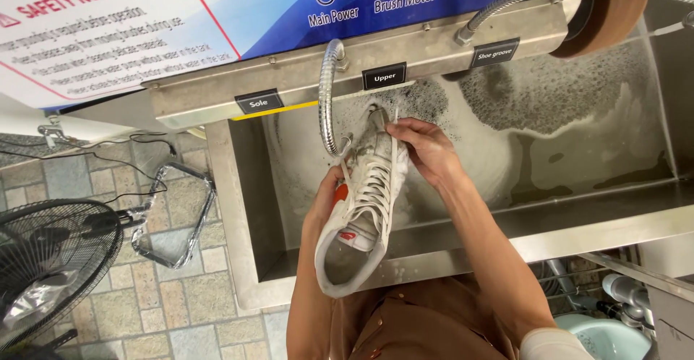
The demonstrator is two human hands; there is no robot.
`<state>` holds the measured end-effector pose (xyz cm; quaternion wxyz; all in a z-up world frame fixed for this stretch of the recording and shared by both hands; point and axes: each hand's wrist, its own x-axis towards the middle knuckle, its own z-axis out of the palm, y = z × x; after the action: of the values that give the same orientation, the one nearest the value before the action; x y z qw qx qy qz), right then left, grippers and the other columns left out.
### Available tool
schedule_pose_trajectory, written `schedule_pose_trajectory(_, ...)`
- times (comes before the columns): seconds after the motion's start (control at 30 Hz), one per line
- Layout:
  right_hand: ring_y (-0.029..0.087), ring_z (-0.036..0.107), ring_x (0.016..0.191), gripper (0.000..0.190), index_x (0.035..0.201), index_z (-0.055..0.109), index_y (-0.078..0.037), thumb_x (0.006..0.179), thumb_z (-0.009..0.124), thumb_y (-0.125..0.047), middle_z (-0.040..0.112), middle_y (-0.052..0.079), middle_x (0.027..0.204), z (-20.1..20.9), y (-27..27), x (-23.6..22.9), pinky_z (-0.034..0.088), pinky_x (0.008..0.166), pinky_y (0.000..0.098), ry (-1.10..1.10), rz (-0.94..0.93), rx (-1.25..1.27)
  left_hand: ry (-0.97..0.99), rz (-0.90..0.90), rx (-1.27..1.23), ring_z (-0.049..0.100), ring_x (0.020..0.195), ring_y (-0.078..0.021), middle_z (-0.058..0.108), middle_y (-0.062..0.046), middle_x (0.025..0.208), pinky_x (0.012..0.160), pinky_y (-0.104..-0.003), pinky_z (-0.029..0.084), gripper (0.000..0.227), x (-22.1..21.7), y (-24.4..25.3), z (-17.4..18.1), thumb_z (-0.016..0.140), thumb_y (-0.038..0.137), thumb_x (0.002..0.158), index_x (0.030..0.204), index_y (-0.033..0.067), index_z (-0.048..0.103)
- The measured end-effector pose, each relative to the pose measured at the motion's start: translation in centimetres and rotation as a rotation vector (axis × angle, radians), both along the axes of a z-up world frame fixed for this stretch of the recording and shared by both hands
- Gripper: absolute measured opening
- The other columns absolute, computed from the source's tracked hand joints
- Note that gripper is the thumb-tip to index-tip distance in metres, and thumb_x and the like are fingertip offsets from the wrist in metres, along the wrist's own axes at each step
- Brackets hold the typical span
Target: Washing and scrubbing a white sneaker in an industrial cleaning sink.
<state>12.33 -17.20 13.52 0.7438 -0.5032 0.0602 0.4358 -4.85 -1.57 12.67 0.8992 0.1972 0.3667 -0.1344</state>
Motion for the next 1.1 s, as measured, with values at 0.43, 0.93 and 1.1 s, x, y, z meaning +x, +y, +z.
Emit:
schedule_pose_trajectory(0.43,0.012,0.061,0.073,0.022,0.112,0.076,0.003,0.091,0.073,-0.001,0.078,0.011,0.098,5.1,-2.9,-1.0,0.052,0.068,0.0242,-0.202,0.019,-0.009,0.043,0.024,-0.052,0.071,0.076,-0.0281,0.073,-0.018,0.095,0.071,-0.040,0.061,0.049,-4.8,-2.1,1.1,0.052,0.035,0.087,0.114,-0.0027,0.066)
schedule_pose_trajectory(0.93,0.011,0.059,0.081,0.026,0.118,0.070,0.005,0.104,0.056,-0.012,0.073,0.008,0.102,7.0,-2.2,-0.8,0.053,0.076,0.0262,-0.268,0.192,0.035,-0.107,0.064,-0.097,0.071,0.080,-0.0302,0.072,-0.021,0.098,0.075,-0.043,0.061,0.050,-5.5,-1.7,-2.2,0.047,0.035,0.090,0.114,-0.0049,0.065)
schedule_pose_trajectory(1.1,0.009,0.061,0.087,0.024,0.118,0.072,0.001,0.103,0.057,-0.011,0.070,0.003,0.100,4.9,-0.7,-0.1,0.052,0.080,0.0240,-0.325,0.253,-0.047,-0.142,0.117,-0.112,0.072,0.084,-0.0313,0.072,-0.022,0.103,0.079,-0.044,0.061,0.054,-5.2,-1.4,-3.3,0.046,0.034,0.087,0.119,-0.0054,0.064)
